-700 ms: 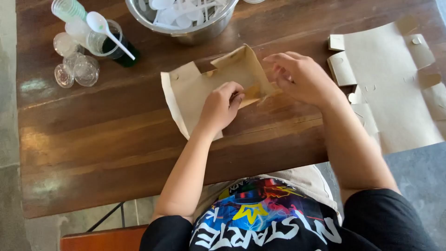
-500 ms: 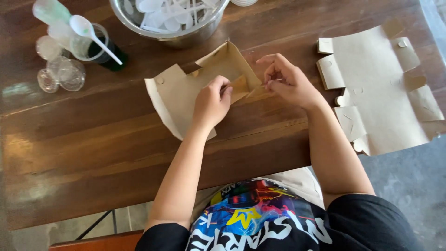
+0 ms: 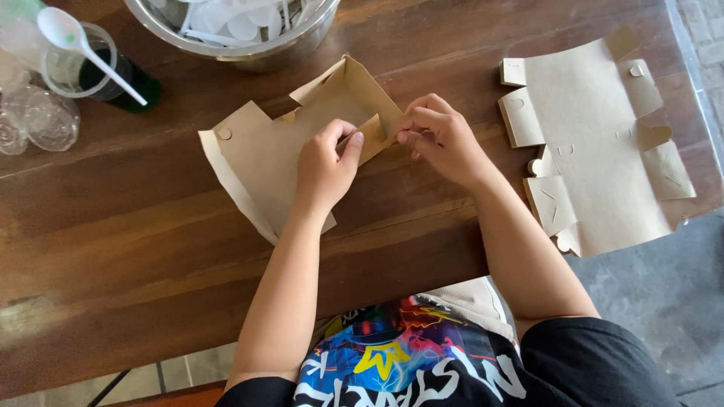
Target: Assembling a cardboard food box from a flat template by folding the sides and tucking in the tabs.
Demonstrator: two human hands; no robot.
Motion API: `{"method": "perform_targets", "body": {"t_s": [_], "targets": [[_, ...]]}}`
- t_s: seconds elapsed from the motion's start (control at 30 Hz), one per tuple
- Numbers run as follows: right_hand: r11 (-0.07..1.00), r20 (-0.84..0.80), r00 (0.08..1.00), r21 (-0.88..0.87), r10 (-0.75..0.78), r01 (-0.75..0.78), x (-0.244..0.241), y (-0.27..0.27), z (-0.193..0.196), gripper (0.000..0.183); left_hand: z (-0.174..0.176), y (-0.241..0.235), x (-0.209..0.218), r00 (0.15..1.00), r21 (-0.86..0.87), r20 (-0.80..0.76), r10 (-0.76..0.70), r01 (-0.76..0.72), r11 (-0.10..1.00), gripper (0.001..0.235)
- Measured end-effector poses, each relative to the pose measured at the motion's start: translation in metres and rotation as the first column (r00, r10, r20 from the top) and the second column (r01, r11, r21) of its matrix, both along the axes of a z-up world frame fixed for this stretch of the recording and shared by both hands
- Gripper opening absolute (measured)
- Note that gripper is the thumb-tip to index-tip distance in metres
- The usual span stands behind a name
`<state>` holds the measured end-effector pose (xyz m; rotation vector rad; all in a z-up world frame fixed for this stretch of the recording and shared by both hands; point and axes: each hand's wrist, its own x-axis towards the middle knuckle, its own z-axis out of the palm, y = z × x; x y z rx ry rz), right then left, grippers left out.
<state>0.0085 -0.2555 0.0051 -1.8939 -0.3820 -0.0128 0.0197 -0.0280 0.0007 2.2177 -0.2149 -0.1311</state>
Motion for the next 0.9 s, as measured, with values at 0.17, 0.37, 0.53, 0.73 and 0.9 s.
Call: {"method": "perform_targets", "body": {"t_s": [0.17,0.37,0.53,0.73,0.9], "targets": [[0.997,-0.012,0.997,-0.026,-0.073,0.073,-0.003,0.012,0.001,0.006,0.002,-0.002,-0.002,0.994,-0.122,0.111,0.009,0.004,0.992,0.017],[0.992,0.011,0.995,-0.075,-0.099,0.1,-0.001,0.026,-0.002,0.009,-0.005,-0.001,-0.002,0.98,-0.177,0.197,0.03,0.005,0.984,0.017],[0.992,-0.018,0.994,-0.069,-0.108,0.106,-0.001,0.028,-0.001,0.009,-0.008,-0.005,-0.002,0.967,-0.208,0.253,0.022,0.032,0.978,0.015],[0.992,-0.029,0.993,-0.053,-0.118,0.116,-0.001,0.028,-0.002,0.008,-0.005,-0.005,-0.003,0.954,-0.209,0.301,-0.008,0.074,0.975,0.013],[0.981,0.103,0.987,-0.137,-0.123,0.137,-0.001,0.027,-0.009,0.009,-0.008,-0.007,-0.003,0.95,-0.217,0.312,-0.018,0.089,0.972,0.011]]}}
